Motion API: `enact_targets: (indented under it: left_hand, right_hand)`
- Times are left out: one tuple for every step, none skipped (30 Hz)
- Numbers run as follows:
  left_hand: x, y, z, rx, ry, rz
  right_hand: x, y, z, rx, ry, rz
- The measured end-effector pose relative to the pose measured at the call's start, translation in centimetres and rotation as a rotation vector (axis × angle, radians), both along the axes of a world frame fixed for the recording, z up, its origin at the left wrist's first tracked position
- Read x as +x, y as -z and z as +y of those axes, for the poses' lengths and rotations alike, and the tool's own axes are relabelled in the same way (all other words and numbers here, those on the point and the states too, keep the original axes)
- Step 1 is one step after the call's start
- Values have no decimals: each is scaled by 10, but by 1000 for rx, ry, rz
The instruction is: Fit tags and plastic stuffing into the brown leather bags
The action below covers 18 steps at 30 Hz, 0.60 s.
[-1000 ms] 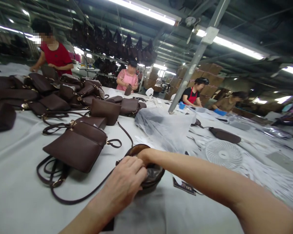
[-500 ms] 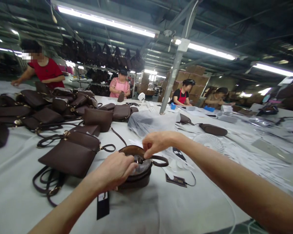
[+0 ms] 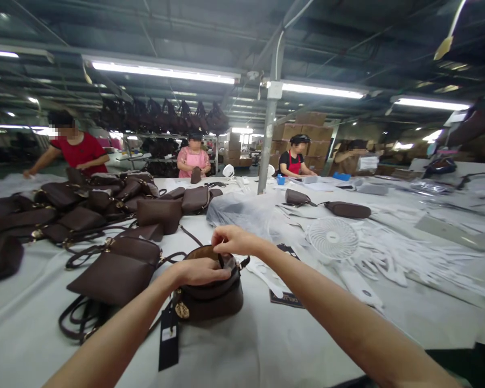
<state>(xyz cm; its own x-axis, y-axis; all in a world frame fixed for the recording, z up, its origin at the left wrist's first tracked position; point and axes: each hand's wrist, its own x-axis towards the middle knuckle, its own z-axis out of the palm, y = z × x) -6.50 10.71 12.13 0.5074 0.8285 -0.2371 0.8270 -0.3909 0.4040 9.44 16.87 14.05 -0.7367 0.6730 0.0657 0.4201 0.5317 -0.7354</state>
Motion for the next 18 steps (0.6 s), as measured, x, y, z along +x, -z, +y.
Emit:
enact_targets:
  left_hand:
    - [-2, -2, -5, 44, -2, -25]
    - [-4, -3, -10, 94, -13, -60]
    - [-6, -3, -14, 144, -40, -106]
    - [-7, -2, -16, 197, -93, -173]
    - [-7, 1, -16, 237, -165, -241]
    - [-7, 5, -16, 262, -238, -298]
    - [-5, 9, -14, 284, -294, -340]
    - [-4, 13, -12, 309, -325, -355]
    - [-1, 17, -11, 339, -335, -334]
    - [1, 19, -9, 373, -339, -273]
    - [4, 21, -9, 407, -349, -180]
    - [6, 20, -10, 443, -372, -73]
    - [8, 19, -11, 476, -407, 35]
    - [9, 18, -13, 502, -442, 130]
    - [8, 16, -15, 516, -470, 203]
    - [7, 14, -17, 526, -493, 255]
    - [5, 13, -19, 542, -509, 289]
    - [1, 12, -20, 556, -520, 313]
  right_hand:
    - [1, 0, 2, -40, -29, 45]
    - [2, 0, 4, -77, -58, 94]
    - [5, 1, 5, -114, -78, 145]
    - [7, 3, 6, -144, -92, 189]
    - [10, 5, 5, -160, -99, 222]
    - [11, 7, 4, -168, -106, 245]
    - [12, 9, 2, -168, -117, 262]
    - [12, 11, 0, -162, -129, 273]
    - [12, 12, -3, -145, -134, 280]
    - [12, 14, -6, -110, -121, 287]
    - [12, 16, -9, -58, -86, 291]
    - [12, 19, -11, 0, -37, 284]
    - [13, 22, -13, 50, 15, 255]
    - [14, 25, -14, 86, 59, 209]
    - [15, 29, -14, 109, 88, 152]
    - [16, 33, -14, 123, 100, 94]
    - [17, 36, -12, 133, 98, 44]
    - [17, 39, -11, 149, 90, 11]
